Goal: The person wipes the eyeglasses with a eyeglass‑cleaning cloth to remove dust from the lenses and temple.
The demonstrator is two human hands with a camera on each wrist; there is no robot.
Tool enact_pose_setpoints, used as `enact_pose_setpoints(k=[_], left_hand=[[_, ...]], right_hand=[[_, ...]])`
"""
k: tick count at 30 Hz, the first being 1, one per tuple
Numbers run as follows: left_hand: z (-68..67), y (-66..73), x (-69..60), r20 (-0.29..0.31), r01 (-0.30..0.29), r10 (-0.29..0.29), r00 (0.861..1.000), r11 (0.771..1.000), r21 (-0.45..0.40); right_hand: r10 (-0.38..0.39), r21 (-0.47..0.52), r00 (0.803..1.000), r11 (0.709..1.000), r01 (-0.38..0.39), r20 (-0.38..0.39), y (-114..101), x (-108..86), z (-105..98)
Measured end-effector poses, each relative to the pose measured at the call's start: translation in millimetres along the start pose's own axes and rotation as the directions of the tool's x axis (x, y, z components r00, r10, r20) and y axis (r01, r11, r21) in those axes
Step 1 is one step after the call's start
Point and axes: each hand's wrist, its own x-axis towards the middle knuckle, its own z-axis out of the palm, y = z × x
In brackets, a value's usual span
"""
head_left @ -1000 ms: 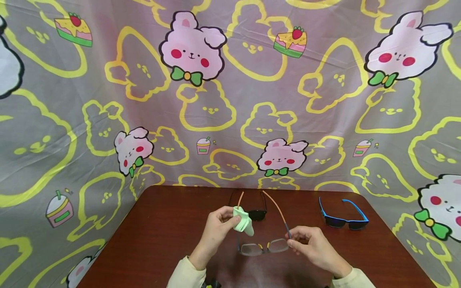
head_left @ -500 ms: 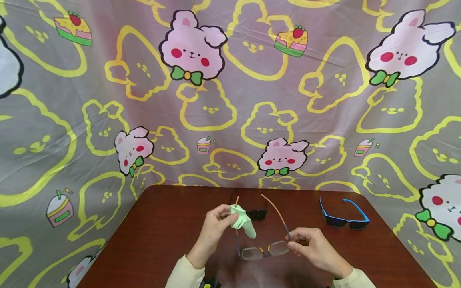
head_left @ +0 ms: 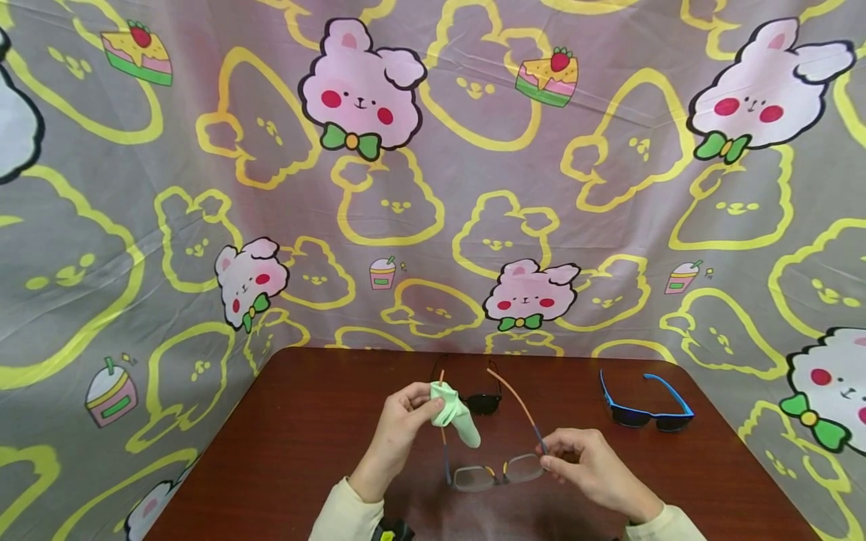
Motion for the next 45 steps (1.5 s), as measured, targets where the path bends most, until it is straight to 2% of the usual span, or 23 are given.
enact_pose_setpoints(k=[7,15,23,30,34,38,41,45], left_hand=[[-1.9,1.5,0.9,-0.005,-0.013,0.013,1.0,0.998,-0.056],[-3.5,1.6,3.6,0.047,-0.033,0.04,0.998,0.991,-0.131],[-3.5,2.8,5.3,0.077,-0.011,0.03,0.997,0.973,-0.23],[-3.7,2.0,6.6,0.076,-0.018,0.037,0.996,0.969,-0.245],[-2.8,2.8,7.1,0.039,-0.062,0.07,0.997,0.983,-0.172],[-0.2,4.0,6.4,-0.058,-0.09,0.09,0.994,0.996,0.001],[2.1,5.0,5.5,-0.118,-0.104,0.119,0.986,0.987,0.123],[4.1,5.0,5.3,-0.155,-0.141,0.175,0.972,0.968,0.209]], right_hand=[[0.004,-0.014,1.0,1.0,-0.004,0.009,4.1,-1.8,0.4],[0.011,-0.015,1.0,1.0,-0.011,0.02,0.2,-1.9,-1.0],[0.031,0.017,0.998,0.999,-0.032,0.046,2.8,-3.8,-2.6],[0.051,0.04,0.996,0.998,-0.054,0.072,-2.0,-4.2,-3.7],[0.052,0.035,0.996,0.998,-0.054,0.079,-2.1,-4.1,-3.5],[0.05,0.025,0.996,0.998,-0.052,0.075,-0.1,-4.6,-2.4],[0.048,0.02,0.996,0.999,-0.049,0.071,0.3,-4.6,-1.8],[0.047,0.012,0.997,0.999,-0.048,0.068,-0.7,-4.1,-1.3]])
